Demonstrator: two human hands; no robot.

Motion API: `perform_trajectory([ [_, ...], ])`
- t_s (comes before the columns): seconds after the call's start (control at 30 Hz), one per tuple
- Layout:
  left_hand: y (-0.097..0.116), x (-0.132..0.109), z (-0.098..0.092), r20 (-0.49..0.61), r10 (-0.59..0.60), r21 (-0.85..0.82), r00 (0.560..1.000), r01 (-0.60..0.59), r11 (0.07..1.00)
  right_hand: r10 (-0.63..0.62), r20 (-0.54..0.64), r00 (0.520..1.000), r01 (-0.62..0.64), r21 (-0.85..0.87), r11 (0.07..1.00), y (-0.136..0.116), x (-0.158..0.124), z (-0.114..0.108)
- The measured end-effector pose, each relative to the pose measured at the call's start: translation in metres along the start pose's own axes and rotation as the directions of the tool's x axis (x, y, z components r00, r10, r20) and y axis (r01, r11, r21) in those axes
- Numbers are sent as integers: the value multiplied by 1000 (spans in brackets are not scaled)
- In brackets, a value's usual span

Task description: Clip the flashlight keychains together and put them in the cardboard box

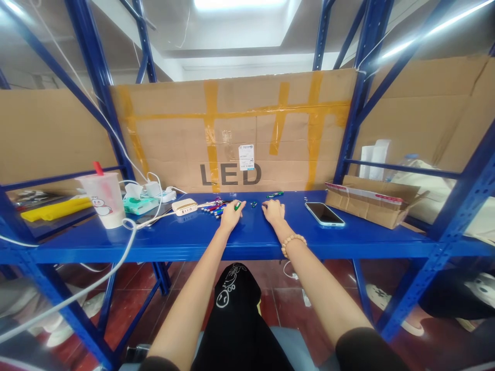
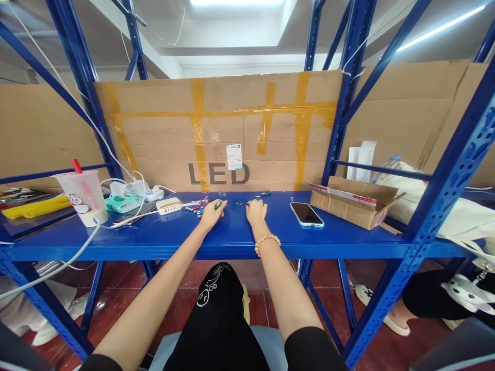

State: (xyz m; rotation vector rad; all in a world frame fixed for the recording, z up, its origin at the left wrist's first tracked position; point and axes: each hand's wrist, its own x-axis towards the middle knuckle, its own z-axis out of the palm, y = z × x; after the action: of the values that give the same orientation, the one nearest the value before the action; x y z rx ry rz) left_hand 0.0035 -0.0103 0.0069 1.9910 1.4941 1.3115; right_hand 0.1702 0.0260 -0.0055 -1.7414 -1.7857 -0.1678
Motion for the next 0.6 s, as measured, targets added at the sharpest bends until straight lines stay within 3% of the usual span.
perform_trajectory([
  [0.17,-3,2,0,5,9,-48,1000,-9,999,22,-77,997,-20,21,1000,7,7,6],
  [0.37,-5,3,1,-34,-10,-43,999,9,999,27,-185,982,29,294,955,19,10,14],
  [0.5,-5,3,2,-34,12,-24,999,-13,1000,118,-193,974,11,561,828,13,3,3],
  [0.6,-2,0,2,-3,40,-47,999,-40,998,77,-176,981,79,731,677,1,-1,-7],
])
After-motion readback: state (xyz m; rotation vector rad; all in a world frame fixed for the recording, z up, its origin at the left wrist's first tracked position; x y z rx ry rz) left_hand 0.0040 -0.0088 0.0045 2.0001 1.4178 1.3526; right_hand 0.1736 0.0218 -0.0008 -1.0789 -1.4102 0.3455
